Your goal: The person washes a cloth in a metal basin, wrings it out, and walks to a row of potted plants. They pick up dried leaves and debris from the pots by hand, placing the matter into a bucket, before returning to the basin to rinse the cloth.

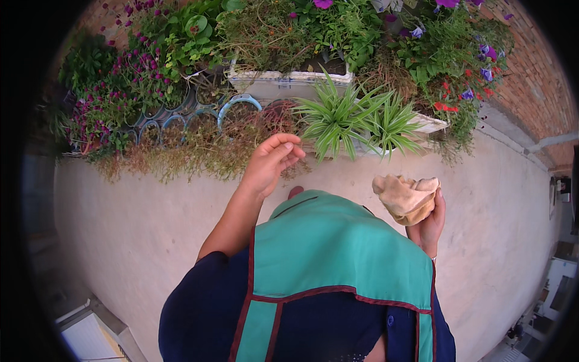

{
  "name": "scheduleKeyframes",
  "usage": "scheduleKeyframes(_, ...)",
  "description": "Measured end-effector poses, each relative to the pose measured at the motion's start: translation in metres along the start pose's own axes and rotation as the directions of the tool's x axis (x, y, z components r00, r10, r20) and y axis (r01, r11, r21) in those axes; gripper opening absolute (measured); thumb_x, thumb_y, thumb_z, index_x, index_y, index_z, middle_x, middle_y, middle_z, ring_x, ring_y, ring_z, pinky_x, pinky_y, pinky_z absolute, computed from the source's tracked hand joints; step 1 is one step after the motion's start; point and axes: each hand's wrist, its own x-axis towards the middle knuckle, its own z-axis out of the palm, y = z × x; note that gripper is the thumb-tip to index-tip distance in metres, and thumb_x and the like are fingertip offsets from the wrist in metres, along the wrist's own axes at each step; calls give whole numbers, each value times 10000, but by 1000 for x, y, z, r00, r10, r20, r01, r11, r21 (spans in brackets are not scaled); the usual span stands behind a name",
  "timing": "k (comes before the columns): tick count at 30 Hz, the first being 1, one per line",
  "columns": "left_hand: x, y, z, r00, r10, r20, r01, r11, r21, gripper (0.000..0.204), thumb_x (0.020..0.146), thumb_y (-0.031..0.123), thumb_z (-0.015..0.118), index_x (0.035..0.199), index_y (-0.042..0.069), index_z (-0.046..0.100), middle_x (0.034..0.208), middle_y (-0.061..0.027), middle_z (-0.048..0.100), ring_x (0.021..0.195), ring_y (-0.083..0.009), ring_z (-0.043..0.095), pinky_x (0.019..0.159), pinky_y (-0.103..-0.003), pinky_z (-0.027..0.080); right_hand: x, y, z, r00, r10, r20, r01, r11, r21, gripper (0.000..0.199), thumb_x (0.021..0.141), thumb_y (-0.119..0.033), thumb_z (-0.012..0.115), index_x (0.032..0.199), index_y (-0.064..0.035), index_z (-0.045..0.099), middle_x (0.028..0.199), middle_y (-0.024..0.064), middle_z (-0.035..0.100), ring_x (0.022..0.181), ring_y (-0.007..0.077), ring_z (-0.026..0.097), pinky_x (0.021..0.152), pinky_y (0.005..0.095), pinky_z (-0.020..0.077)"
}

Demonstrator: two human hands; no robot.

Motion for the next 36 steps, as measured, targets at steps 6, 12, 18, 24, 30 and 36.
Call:
scheduleKeyframes(6, 18, 16, -31, 1000, -8, -25, 7, 1000, -18, 160, 910, 97, 482, 1036, 35, 560, 866, -48, 609, 872, -159, 602, 826, -298, 475, 17, 17, 25, 999, 27, -17, -27, 999, -19, 426, 938, -344, 367, 1178, -4, 457, 1192, 165, 524, 1113, 297, 505, 967, 416, 393)
scheduleKeyframes(12, 48, 35, -50, 998, -59, 9, 59, 998, -20, 159, 909, 99, 488, 1035, 36, 561, 874, -48, 611, 878, -160, 603, 833, -300, 476, 31, 32, 57, 993, 19, -112, -24, 999, -38, 371, 937, -335, 374, 1138, -47, 494, 1151, 122, 551, 1084, 272, 518, 959, 406, 397)
scheduleKeyframes(18, 91, 35, -50, 989, -128, 76, 125, 991, 43, 158, 909, 116, 492, 1033, 60, 572, 875, -46, 622, 877, -146, 598, 807, -273, 453, 28, 36, 56, 970, -46, -239, 43, 999, -18, 371, 937, -338, 370, 1122, -43, 499, 1128, 124, 557, 1064, 268, 527, 948, 401, 405)
scheduleKeyframes(24, 135, 12, -12, 957, -198, 214, 186, 980, 72, 161, 905, 118, 502, 1036, 56, 572, 883, -49, 628, 881, -145, 597, 809, -281, 453, 12, 22, 34, 911, -165, -378, 166, 986, -29, 350, 939, -336, 372, 1096, -52, 505, 1096, 108, 564, 1040, 250, 535, 930, 390, 416)
scheduleKeyframes(30, 159, -21, 56, 922, -256, 290, 218, 963, 158, 158, 907, 91, 487, 1035, 34, 559, 870, -52, 613, 877, -156, 602, 837, -301, 470, -2, 1, -29, 896, -241, -373, 287, 955, 73, 396, 945, -325, 366, 1156, -5, 469, 1171, 143, 532, 1093, 266, 514, 950, 397, 408)
scheduleKeyframes(36, 160, -68, 144, 894, -321, 312, 252, 937, 241, 158, 907, 91, 483, 1033, 34, 560, 866, -53, 615, 866, -156, 604, 834, -297, 474, -15, -53, -89, 854, -284, -436, 351, 933, 79, 349, 946, -319, 355, 1112, -43, 491, 1116, 107, 553, 1056, 242, 527, 925, 383, 418)
